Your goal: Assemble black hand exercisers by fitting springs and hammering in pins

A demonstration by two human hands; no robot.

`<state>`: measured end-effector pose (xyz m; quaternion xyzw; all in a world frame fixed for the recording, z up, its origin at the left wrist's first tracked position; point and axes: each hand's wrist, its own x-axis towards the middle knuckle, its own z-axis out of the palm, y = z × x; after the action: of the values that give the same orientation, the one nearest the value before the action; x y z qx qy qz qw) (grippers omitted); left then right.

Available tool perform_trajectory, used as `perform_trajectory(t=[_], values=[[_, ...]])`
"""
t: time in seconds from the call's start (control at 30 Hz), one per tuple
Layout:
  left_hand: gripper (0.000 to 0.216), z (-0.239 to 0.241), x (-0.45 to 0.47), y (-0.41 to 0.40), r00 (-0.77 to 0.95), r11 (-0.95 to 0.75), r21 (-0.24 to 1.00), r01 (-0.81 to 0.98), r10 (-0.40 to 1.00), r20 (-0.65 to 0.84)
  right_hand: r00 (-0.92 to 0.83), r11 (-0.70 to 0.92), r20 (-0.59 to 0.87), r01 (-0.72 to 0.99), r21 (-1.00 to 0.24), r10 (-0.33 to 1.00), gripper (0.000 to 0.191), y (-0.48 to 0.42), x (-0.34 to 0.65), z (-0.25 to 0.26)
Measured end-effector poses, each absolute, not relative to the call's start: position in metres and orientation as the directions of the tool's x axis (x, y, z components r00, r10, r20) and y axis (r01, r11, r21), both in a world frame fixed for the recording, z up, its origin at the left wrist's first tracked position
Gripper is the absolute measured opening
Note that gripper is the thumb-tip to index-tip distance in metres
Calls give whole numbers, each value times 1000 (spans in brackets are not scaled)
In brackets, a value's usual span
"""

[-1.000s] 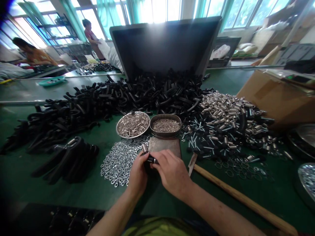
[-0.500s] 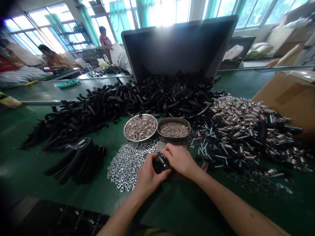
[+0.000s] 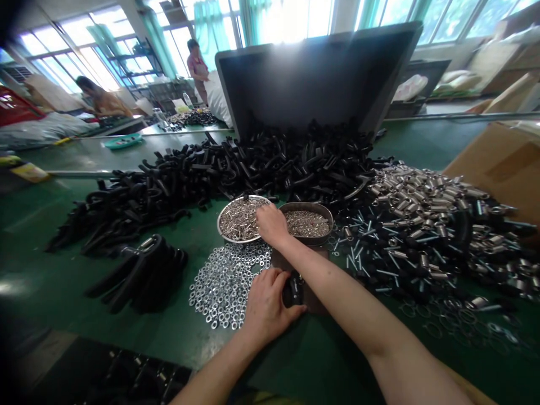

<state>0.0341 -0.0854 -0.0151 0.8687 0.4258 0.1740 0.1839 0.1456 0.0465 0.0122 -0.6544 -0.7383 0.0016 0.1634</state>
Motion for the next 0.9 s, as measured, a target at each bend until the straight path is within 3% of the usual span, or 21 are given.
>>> perform_trajectory(t=[0.57, 0.73, 0.9], values=[[61, -17, 30, -78, 664, -671, 417, 613, 723, 189, -150, 181, 178, 968, -173, 973, 14, 46, 143, 21], [59, -16, 32, -79, 630, -633, 437, 639, 757, 175, -107, 156, 210, 960, -232, 972, 17, 44, 142, 20], [58, -14, 33, -77, 627, -620, 464, 632, 762, 164, -7, 99, 244, 925, -366, 970, 14, 38, 149, 27]])
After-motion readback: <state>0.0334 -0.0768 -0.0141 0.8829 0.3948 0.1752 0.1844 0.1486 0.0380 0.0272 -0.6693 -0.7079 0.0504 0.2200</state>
